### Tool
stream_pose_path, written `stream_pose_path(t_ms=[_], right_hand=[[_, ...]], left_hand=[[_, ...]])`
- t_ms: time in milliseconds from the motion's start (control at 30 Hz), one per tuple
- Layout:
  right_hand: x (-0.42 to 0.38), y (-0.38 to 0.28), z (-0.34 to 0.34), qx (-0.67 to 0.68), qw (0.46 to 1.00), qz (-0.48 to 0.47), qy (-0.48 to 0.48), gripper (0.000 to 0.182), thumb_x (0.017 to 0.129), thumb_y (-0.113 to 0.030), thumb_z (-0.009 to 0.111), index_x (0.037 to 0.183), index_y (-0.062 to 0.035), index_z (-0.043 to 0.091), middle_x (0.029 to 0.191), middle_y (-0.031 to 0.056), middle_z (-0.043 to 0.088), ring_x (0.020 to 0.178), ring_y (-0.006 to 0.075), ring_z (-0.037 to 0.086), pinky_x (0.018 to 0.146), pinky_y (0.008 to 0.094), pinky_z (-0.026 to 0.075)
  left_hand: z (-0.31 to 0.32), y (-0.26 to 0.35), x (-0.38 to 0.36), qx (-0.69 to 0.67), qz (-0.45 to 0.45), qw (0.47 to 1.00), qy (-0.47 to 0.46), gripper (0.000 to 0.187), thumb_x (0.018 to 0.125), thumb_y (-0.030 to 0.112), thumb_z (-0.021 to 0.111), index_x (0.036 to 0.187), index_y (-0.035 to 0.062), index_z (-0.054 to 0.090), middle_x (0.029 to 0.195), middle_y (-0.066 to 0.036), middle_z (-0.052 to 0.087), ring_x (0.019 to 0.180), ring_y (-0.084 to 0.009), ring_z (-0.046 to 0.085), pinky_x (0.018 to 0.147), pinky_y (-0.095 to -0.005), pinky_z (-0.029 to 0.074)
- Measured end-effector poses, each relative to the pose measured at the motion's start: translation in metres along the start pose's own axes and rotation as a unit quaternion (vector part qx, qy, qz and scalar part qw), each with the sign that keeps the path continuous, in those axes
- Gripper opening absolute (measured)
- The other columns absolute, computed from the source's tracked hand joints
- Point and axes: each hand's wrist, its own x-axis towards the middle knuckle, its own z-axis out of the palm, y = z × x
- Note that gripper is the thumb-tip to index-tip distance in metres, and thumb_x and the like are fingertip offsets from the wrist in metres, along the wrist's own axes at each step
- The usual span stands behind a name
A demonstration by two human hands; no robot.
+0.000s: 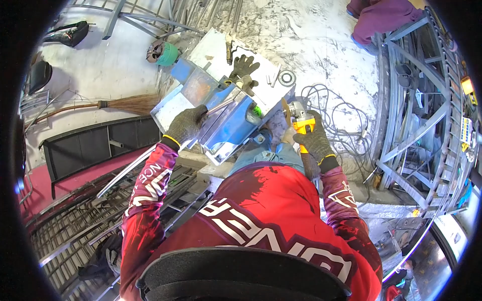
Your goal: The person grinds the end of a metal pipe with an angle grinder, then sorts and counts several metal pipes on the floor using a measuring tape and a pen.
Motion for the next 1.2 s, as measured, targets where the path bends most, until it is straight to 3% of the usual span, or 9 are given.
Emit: stream_pose_path(t_ms=[100, 233, 600, 667, 733, 800, 967, 1033, 1200], right_hand=[[0.002, 0.002, 0.001, -0.006, 1.0, -0.002, -0.004, 0.085, 0.067, -0.002, 0.077, 0.141, -0.0087, 0.036, 0.113, 0.0122, 0.059, 0.095, 0.0218, 0.062, 0.081, 0.0336, 0.054], [-0.002, -0.003, 0.002, -0.018, 1.0, 0.002, 0.005, 0.084, 0.068, -0.003, 0.077, 0.141, -0.0091, 0.036, 0.114, 0.0124, 0.059, 0.096, 0.0217, 0.061, 0.082, 0.0337, 0.054], [-0.002, 0.005, -0.002, -0.001, 1.0, -0.012, 0.015, 0.087, 0.068, -0.001, 0.079, 0.142, -0.0093, 0.034, 0.115, 0.0126, 0.057, 0.097, 0.0233, 0.062, 0.082, 0.0347, 0.054], [-0.001, 0.007, -0.001, 0.021, 1.0, -0.002, 0.015, 0.087, 0.068, -0.001, 0.079, 0.142, -0.0094, 0.034, 0.115, 0.0127, 0.057, 0.097, 0.0236, 0.062, 0.082, 0.0348, 0.054], [0.005, 0.011, -0.002, -0.02, 1.0, 0.001, 0.016, 0.087, 0.067, -0.002, 0.079, 0.142, -0.0098, 0.034, 0.115, 0.0129, 0.058, 0.097, 0.0238, 0.062, 0.081, 0.0354, 0.055], [0.01, 0.01, -0.002, -0.045, 0.999, 0.004, 0.016, 0.087, 0.067, -0.003, 0.078, 0.142, -0.01, 0.034, 0.114, 0.013, 0.058, 0.097, 0.0238, 0.062, 0.08, 0.0356, 0.055], [0.009, 0.0, 0.003, -0.035, 0.999, -0.007, 0.015, 0.087, 0.067, -0.004, 0.078, 0.142, -0.0103, 0.034, 0.112, 0.0128, 0.059, 0.094, 0.0238, 0.062, 0.079, 0.0355, 0.055], [0.005, 0.0, 0.001, -0.052, 0.998, -0.025, 0.018, 0.087, 0.067, 0.0, 0.075, 0.141, -0.0154, 0.032, 0.11, 0.0101, 0.057, 0.089, 0.0212, 0.058, 0.073, 0.0347, 0.054], [-0.003, 0.006, -0.006, -0.013, 0.999, -0.018, 0.031, 0.085, 0.068, -0.002, 0.075, 0.141, -0.0134, 0.033, 0.11, 0.0101, 0.056, 0.091, 0.0213, 0.058, 0.074, 0.0341, 0.053]], left_hand=[[0.018, -0.019, 0.014, -0.141, 0.03, 0.989, -0.04, 0.026, 0.097, 0.029, 0.052, 0.109, 0.008, 0.062, 0.1, -0.024, 0.067, 0.093, -0.0442, 0.064, 0.081, -0.0504, 0.05], [0.029, -0.019, 0.019, -0.21, 0.022, 0.977, -0.021, 0.029, 0.097, 0.029, 0.051, 0.113, 0.0081, 0.063, 0.104, -0.024, 0.067, 0.098, -0.0445, 0.063, 0.086, -0.0483, 0.05], [0.037, -0.066, -0.037, -0.118, -0.052, 0.99, -0.053, 0.023, 0.099, 0.028, 0.049, 0.112, 0.0108, 0.057, 0.095, -0.021, 0.067, 0.092, -0.0444, 0.064, 0.079, -0.0511, 0.049], [0.04, -0.063, -0.038, -0.099, -0.039, 0.994, -0.034, 0.024, 0.099, 0.029, 0.049, 0.114, 0.0116, 0.056, 0.095, -0.022, 0.066, 0.091, -0.0434, 0.064, 0.078, -0.0512, 0.05], [0.032, -0.036, -0.028, -0.063, -0.014, 0.995, 0.073, 0.023, 0.099, 0.029, 0.049, 0.112, 0.0114, 0.056, 0.095, -0.022, 0.066, 0.092, -0.0426, 0.065, 0.078, -0.0516, 0.05], [0.018, -0.006, -0.006, -0.056, -0.028, 0.995, 0.083, 0.023, 0.1, 0.031, 0.048, 0.11, 0.0109, 0.056, 0.097, -0.022, 0.066, 0.092, -0.042, 0.065, 0.078, -0.0523, 0.051], [0.032, 0.013, 0.037, -0.001, -0.046, 0.998, 0.052, 0.03, 0.099, 0.037, 0.045, 0.11, 0.0105, 0.056, 0.095, -0.022, 0.067, 0.089, -0.0426, 0.065, 0.075, -0.0536, 0.05], [0.033, 0.006, 0.031, -0.006, -0.046, 0.998, 0.039, 0.031, 0.099, 0.037, 0.045, 0.11, 0.0106, 0.056, 0.093, -0.022, 0.067, 0.088, -0.0429, 0.065, 0.075, -0.054, 0.05], [0.034, -0.02, -0.012, 0.001, -0.066, 0.998, 0.021, 0.026, 0.1, 0.034, 0.045, 0.109, 0.0116, 0.056, 0.09, -0.023, 0.067, 0.087, -0.0433, 0.066, 0.075, -0.0547, 0.05]])
